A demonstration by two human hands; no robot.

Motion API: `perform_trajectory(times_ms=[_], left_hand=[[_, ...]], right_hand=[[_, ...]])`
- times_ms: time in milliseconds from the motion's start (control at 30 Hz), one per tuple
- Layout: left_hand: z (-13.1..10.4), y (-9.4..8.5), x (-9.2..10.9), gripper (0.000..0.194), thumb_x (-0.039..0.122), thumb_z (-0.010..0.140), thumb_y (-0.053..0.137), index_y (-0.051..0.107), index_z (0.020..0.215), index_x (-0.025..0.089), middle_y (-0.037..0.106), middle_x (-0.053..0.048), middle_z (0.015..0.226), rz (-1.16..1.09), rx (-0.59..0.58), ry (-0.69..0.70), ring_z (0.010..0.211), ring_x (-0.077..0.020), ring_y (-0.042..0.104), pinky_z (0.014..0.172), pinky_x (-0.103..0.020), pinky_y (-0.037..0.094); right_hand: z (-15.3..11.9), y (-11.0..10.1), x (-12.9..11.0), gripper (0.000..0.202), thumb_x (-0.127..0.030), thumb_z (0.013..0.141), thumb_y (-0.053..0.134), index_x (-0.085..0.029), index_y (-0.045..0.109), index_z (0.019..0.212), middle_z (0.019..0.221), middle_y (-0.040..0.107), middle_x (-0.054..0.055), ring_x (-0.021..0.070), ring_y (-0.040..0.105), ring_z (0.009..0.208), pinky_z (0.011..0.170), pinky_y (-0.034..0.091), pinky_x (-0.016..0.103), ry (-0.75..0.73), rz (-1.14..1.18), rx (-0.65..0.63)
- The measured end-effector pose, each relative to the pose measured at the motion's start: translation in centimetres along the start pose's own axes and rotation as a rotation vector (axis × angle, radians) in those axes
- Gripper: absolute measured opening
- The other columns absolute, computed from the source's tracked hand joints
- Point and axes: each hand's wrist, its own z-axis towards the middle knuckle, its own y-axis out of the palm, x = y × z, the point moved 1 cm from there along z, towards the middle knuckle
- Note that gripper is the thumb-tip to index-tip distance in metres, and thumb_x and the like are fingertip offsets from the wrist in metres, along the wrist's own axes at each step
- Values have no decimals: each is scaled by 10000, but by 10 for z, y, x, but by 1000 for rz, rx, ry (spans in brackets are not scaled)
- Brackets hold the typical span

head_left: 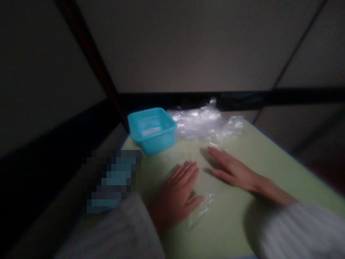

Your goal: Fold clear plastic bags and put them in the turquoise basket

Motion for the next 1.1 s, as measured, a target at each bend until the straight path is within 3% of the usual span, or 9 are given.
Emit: perform_trajectory(times_ms=[67, 233, 400, 600, 733, 933, 1100], left_hand=[[1, 8, 10, 604, 390, 903, 424, 309, 1388, 48, 260, -175, 1485, 24, 43, -64, 1389, -241, 195, 1126, -422, 240], [2, 23, 18, 747, 462, 840, 514, 270, 1402, 36, 215, -191, 1495, 51, 29, -6, 1391, -276, 166, 1135, -425, 224], [0, 21, 14, 753, 489, 845, 498, 277, 1399, 29, 216, -205, 1488, 78, 3, 13, 1388, -288, 156, 1132, -430, 226], [1, 20, 15, 745, 495, 847, 496, 283, 1401, 45, 196, -193, 1493, 77, -30, -6, 1387, -288, 160, 1121, -431, 252], [0, 20, 15, 739, 502, 852, 488, 289, 1400, 50, 189, -186, 1496, 69, -18, 5, 1387, -287, 158, 1121, -431, 251], [-4, 15, 19, 736, 530, 834, 501, 341, 1382, 66, 261, -175, 1477, 36, -17, -25, 1363, -292, 251, 1103, -436, 296], [-4, 6, 20, 604, 491, 875, 436, 437, 1322, 86, 444, -157, 1390, -13, 135, -75, 1291, -275, 405, 1091, -434, 318]], right_hand=[[4, 9, -15, 650, -493, 938, 342, -177, 139, 1469, 1484, 257, 129, 252, 259, 1359, 1099, 257, 482, -24, 13, 27], [6, 30, -28, 698, -518, 928, 350, -114, 156, 1463, 1477, 258, 164, 250, 234, 1369, 1109, 253, 455, -114, -38, -43], [-3, 27, -8, 745, -563, 905, 367, -154, 110, 1472, 1495, 213, 137, 255, 200, 1377, 1120, 217, 459, -95, -111, -78], [-18, 13, 24, 743, -582, 898, 356, -208, 72, 1474, 1496, 201, 105, 286, 195, 1370, 1104, 216, 508, 31, -158, -96], [-20, 7, 36, 744, -589, 893, 361, -171, 139, 1467, 1491, 208, 133, 298, 183, 1372, 1093, 207, 538, 114, -179, -96], [-5, 5, 14, 671, -527, 926, 344, -135, 205, 1453, 1497, 205, 138, 258, 164, 1386, 1111, 183, 505, 17, -84, -62], [2, 12, -13, 709, -521, 912, 395, -137, 167, 1462, 1495, 208, 145, 251, 191, 1381, 1118, 203, 468, -144, 3, -169]])
